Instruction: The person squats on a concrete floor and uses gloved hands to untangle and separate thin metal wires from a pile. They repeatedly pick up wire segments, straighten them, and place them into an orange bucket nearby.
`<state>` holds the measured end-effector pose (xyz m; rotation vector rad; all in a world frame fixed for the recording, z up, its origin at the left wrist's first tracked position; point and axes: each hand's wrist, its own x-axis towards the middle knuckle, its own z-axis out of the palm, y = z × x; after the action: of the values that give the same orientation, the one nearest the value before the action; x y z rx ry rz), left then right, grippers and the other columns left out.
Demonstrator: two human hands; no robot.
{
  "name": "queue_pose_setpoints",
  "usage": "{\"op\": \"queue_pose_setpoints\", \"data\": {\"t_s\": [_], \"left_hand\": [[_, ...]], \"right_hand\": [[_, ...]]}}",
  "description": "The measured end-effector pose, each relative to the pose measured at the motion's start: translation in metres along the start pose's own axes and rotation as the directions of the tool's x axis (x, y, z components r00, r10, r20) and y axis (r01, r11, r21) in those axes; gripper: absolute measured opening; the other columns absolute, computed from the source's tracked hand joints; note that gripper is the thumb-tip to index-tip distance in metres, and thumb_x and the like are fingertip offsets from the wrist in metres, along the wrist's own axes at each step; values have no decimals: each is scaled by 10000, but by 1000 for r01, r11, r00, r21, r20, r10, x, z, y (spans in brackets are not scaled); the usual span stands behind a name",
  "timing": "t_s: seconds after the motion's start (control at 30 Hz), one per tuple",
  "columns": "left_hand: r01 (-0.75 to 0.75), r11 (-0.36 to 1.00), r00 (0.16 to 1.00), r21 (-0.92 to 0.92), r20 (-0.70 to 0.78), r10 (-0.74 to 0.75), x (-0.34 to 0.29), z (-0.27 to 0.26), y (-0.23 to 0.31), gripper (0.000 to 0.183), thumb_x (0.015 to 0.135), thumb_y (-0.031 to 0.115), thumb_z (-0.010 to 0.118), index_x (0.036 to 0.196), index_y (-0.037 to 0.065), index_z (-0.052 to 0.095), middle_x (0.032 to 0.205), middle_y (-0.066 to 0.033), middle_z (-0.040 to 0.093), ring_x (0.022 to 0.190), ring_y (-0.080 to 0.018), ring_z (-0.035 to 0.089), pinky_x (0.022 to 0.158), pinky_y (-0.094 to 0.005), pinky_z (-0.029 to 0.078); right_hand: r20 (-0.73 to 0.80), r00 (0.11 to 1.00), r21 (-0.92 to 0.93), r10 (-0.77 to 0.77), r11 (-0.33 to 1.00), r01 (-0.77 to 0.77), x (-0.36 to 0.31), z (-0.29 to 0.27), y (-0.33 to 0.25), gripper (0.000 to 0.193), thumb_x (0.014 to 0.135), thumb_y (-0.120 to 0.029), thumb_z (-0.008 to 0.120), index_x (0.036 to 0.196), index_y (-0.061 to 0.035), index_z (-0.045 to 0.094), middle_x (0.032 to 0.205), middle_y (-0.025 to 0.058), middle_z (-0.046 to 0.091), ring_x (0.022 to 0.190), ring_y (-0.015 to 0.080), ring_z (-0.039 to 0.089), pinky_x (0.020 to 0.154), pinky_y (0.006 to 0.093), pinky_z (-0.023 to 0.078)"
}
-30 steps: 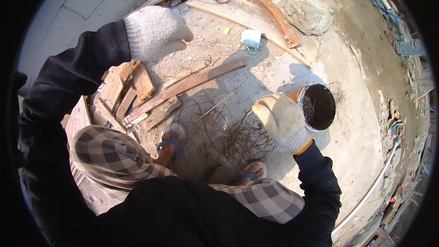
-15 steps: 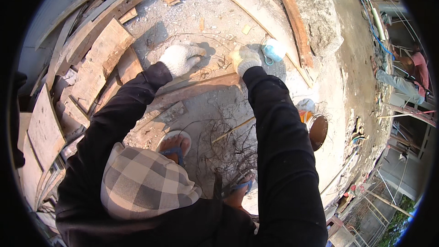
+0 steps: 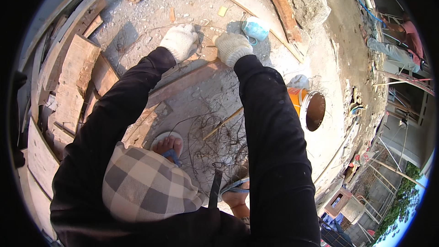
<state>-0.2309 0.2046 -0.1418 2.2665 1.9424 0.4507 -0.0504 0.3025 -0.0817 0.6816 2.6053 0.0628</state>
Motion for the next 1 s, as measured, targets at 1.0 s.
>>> {"op": "queue_pose_setpoints", "data": {"t_s": [1.0], "left_hand": [[354,152,935,-923,348,-66,-82,-136,119,147,937,116,666,1033,4,668,865,-67,717,705,-133,683,666,-274,543]], "right_hand": [[-296,804,868,516,497,1,-211,-59,-86,119,954,-142,615,946,-35,667,766,92,648,675,205,634,638,322,493]]}}
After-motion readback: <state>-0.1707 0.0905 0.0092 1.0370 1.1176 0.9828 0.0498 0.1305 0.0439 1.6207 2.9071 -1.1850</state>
